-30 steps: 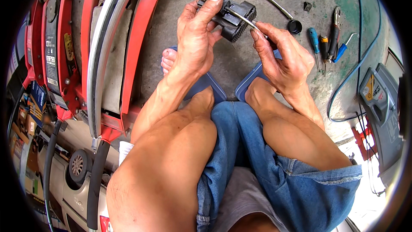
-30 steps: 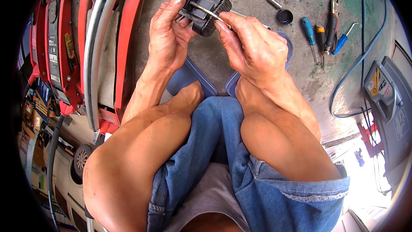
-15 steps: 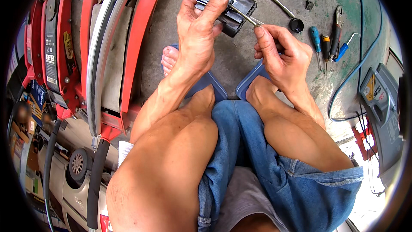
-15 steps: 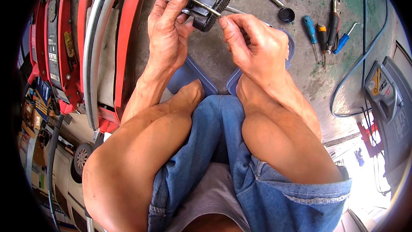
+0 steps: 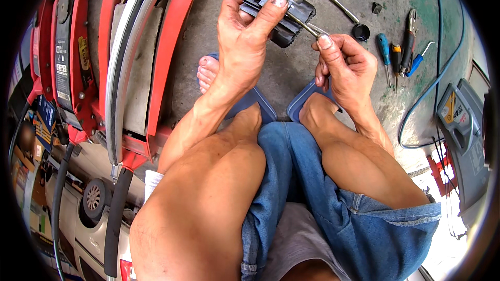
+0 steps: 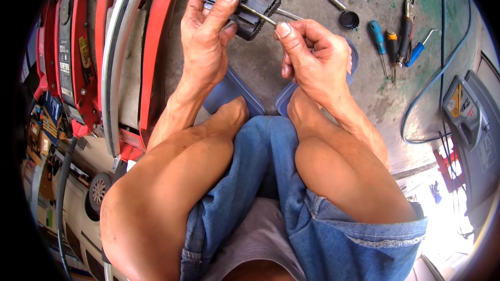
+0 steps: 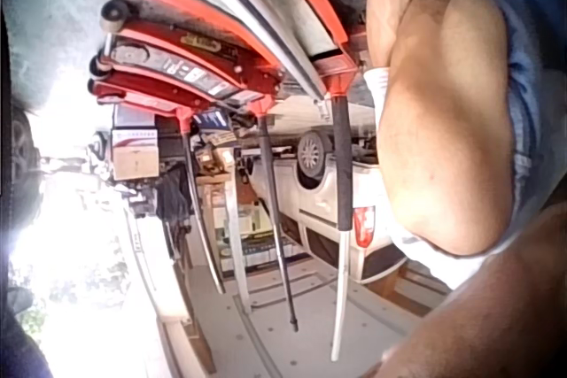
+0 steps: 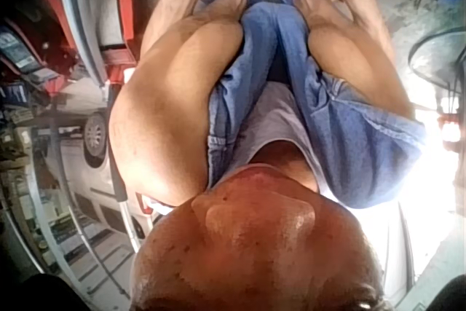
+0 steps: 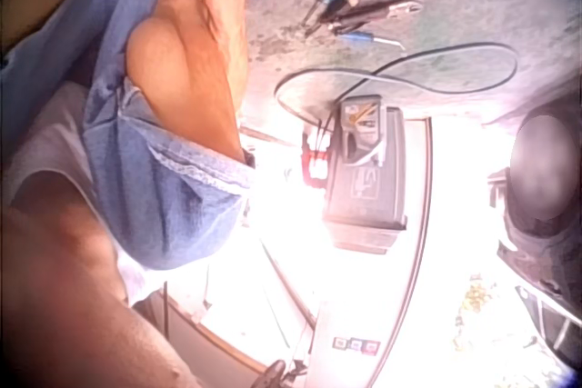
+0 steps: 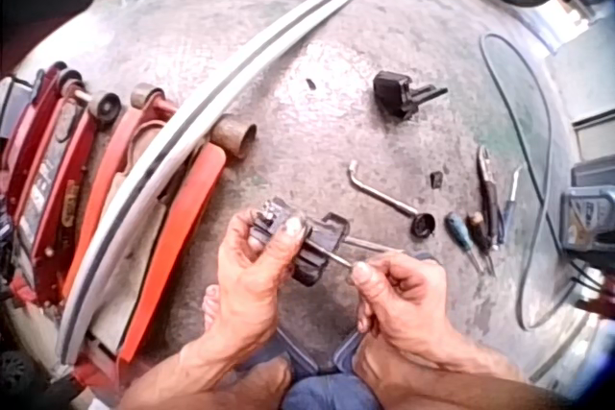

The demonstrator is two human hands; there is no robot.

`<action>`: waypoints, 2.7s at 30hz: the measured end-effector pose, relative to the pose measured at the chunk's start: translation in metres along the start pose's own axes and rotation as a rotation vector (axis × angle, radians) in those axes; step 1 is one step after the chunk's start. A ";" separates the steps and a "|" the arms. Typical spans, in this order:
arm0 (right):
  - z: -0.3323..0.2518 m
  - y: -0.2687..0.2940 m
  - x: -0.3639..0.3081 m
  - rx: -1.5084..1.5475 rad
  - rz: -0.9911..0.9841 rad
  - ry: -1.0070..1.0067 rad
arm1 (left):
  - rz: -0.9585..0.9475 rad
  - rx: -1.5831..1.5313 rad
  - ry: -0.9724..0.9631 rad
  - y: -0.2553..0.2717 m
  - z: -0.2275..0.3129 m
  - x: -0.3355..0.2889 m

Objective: The person disassembles a small black mechanical component by using a screwdriver to remove a screw and then pulling apart the sections of the device.

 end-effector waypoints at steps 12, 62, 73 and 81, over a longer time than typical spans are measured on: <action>0.011 -0.002 0.001 0.203 -0.034 -0.083 | -0.014 0.062 -0.039 0.000 0.007 -0.003; -0.060 -0.022 -0.017 -0.601 -0.010 0.773 | -0.030 -0.045 0.202 0.003 -0.019 -0.001; 0.015 -0.016 0.000 0.247 -0.126 -0.251 | 0.018 0.028 0.128 0.011 -0.016 0.002; 0.018 -0.013 0.004 0.257 -0.126 -0.244 | 0.015 0.091 0.135 0.011 -0.008 0.001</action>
Point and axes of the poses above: each hand's wrist, its own x-axis towards the middle knuckle, its own y-axis out of the back of the hand, z = x × y, the point moved 10 cm from there along x, towards the middle knuckle, and after that the axes turned 13 degrees about x, right-handed, at the moved point
